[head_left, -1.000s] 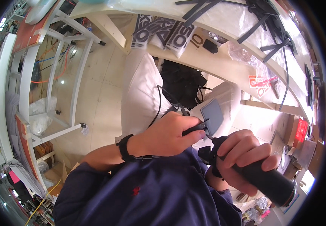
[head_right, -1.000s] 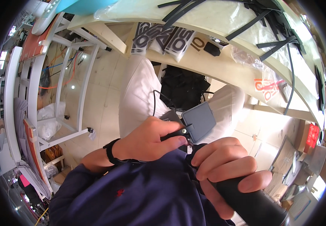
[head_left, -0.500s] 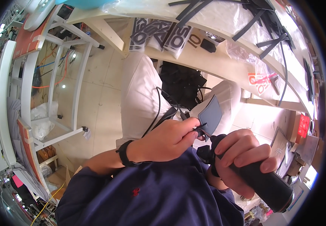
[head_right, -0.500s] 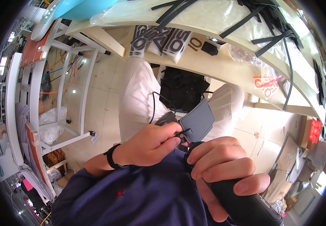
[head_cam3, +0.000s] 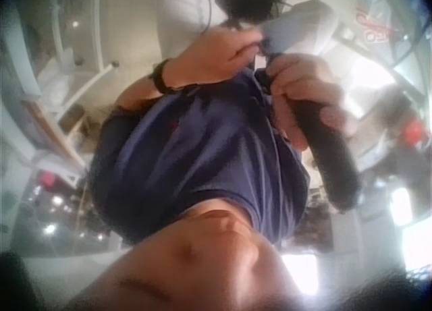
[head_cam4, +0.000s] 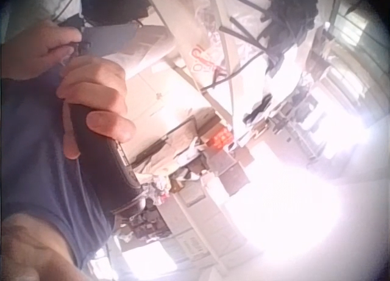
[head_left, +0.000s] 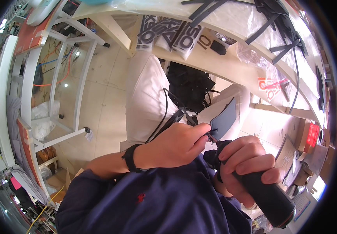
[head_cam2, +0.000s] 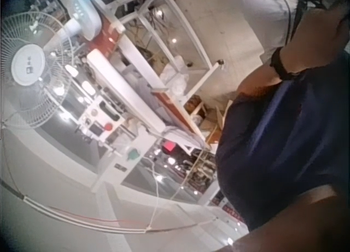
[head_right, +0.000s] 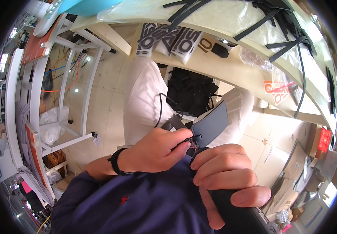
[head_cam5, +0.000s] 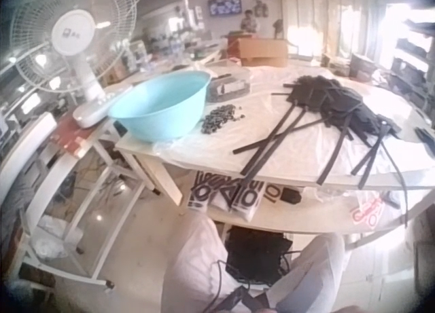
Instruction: Assembling small plastic and metal components using a screwdriver.
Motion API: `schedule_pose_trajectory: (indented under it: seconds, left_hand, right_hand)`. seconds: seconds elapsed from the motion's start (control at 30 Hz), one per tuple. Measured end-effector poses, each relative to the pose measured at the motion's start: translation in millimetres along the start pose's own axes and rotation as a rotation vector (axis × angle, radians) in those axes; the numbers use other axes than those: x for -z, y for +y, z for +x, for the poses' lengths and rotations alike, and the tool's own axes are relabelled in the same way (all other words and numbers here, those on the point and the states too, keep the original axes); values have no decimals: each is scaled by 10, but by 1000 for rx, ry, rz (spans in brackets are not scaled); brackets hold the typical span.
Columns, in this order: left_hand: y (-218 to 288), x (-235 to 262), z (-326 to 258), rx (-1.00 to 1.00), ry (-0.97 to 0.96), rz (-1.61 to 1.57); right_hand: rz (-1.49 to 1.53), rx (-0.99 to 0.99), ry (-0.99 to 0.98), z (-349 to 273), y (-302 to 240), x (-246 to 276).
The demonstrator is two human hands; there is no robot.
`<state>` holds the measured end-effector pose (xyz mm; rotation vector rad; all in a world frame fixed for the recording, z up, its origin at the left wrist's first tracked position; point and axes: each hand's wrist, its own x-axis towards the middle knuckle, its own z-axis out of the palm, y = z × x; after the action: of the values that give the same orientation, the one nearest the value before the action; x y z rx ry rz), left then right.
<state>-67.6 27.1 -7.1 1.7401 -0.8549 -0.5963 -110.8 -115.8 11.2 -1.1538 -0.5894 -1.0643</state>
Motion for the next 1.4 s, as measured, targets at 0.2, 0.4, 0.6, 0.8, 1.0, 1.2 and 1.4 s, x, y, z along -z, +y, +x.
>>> schedule_pose_trajectory:
  seconds: [0.2, 0.4, 0.6, 0.8, 1.0, 1.2, 1.4]
  left_hand:
    - [-2, -16, -10, -43, 25, 15]
    - [-9, -46, 2, -80, 45, 6]
    - [-4, -48, 0, -60, 27, 0]
    - [-13, -65, -17, -49, 31, -6]
    - [26, -52, -14, 14, -13, 1]
    - [-45, -94, -22, -42, 6, 28]
    - [-191, -44, 132, -31, 96, -116]
  right_hand:
    - [-7, -25, -30, -29, -13, 22]
    - [-31, 12, -34, -55, -30, 29]
    - [-39, 30, -33, -44, -13, 21]
    - [-20, 9, -54, -62, -1, 6]
    - [-26, -2, -55, -70, 8, -5]
    - [15, 35, -60, -93, 20, 42]
    - [5, -13, 157, 23, 10, 100]
